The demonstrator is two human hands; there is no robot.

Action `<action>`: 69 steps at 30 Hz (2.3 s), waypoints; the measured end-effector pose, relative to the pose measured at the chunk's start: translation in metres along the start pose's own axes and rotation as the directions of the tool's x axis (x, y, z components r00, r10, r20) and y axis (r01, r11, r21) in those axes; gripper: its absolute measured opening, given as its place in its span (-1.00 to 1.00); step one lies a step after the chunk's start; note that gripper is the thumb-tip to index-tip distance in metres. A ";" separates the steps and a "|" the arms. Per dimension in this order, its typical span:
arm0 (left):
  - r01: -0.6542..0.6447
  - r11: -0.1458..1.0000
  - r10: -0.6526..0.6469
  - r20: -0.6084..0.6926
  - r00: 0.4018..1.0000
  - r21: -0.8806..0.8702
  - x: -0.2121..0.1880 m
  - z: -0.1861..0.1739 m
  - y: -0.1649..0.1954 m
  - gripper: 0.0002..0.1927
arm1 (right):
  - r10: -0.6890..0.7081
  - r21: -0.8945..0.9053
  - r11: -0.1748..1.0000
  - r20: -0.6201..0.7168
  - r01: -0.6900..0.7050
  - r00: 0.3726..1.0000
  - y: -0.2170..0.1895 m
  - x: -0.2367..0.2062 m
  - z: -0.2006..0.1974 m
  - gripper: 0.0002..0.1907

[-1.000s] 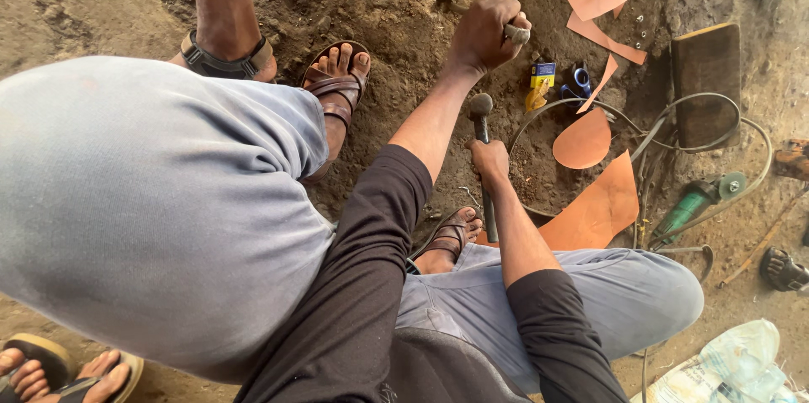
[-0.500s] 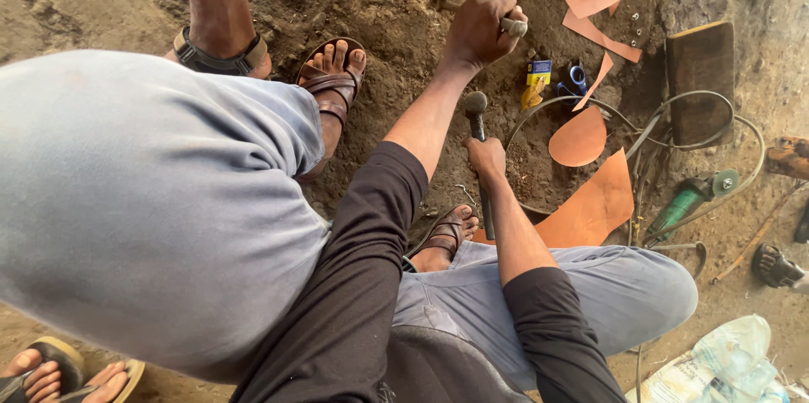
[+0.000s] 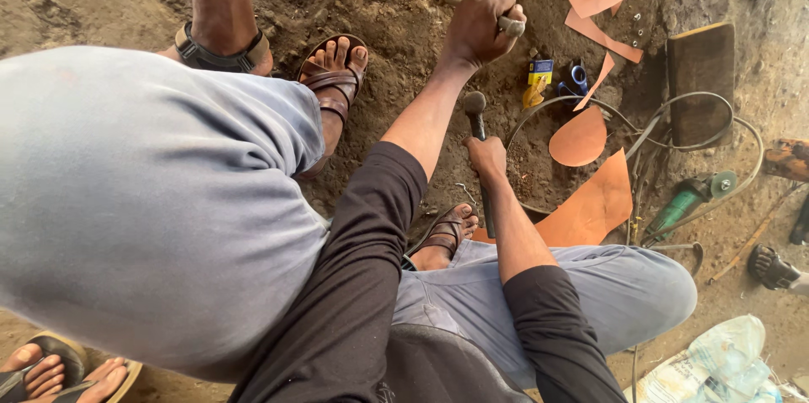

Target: The person sits on the ground and uses a hammer to repeatedly strike a small metal rod or punch held against a copper sheet. The person adjusts the position of the rod and continues hammering to shape or mark the metal.

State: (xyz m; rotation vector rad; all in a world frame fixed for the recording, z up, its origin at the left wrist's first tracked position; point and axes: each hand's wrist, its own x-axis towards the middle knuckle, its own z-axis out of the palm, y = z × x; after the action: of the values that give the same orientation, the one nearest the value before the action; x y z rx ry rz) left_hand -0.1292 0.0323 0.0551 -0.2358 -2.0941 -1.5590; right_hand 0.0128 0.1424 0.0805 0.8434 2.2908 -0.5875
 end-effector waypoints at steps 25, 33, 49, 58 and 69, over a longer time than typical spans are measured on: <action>0.145 0.989 -0.145 0.068 0.987 -0.005 -0.010 0.038 -0.038 -0.59 | -0.592 0.584 0.415 -0.410 0.698 0.694 -0.003 0.005 -0.089 -0.65; 0.178 0.984 -0.178 0.142 0.974 0.013 -0.012 0.041 -0.051 -0.57 | -0.440 0.343 0.797 -0.233 0.497 0.867 -0.011 -0.011 -0.079 -0.74; 0.079 0.996 -0.079 0.008 0.997 -0.041 -0.008 0.036 -0.050 -0.62 | -0.493 0.222 0.788 -0.329 0.574 0.805 -0.024 -0.030 -0.093 -0.83; 0.120 0.992 -0.119 0.018 0.993 -0.026 -0.007 0.042 -0.049 -0.41 | -0.566 0.520 0.456 -0.457 0.722 0.686 -0.032 -0.056 -0.099 -0.73; 0.121 0.992 -0.121 -0.009 0.993 0.043 -0.001 0.043 -0.052 -0.42 | -0.571 0.519 0.490 -0.417 0.701 0.707 -0.024 -0.036 -0.096 -0.68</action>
State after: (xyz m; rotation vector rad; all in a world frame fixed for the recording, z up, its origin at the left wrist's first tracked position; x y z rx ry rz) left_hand -0.1631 0.0560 0.0018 -0.0900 -2.1700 -1.5788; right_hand -0.0202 0.1668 0.1771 0.2520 2.5747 -1.8103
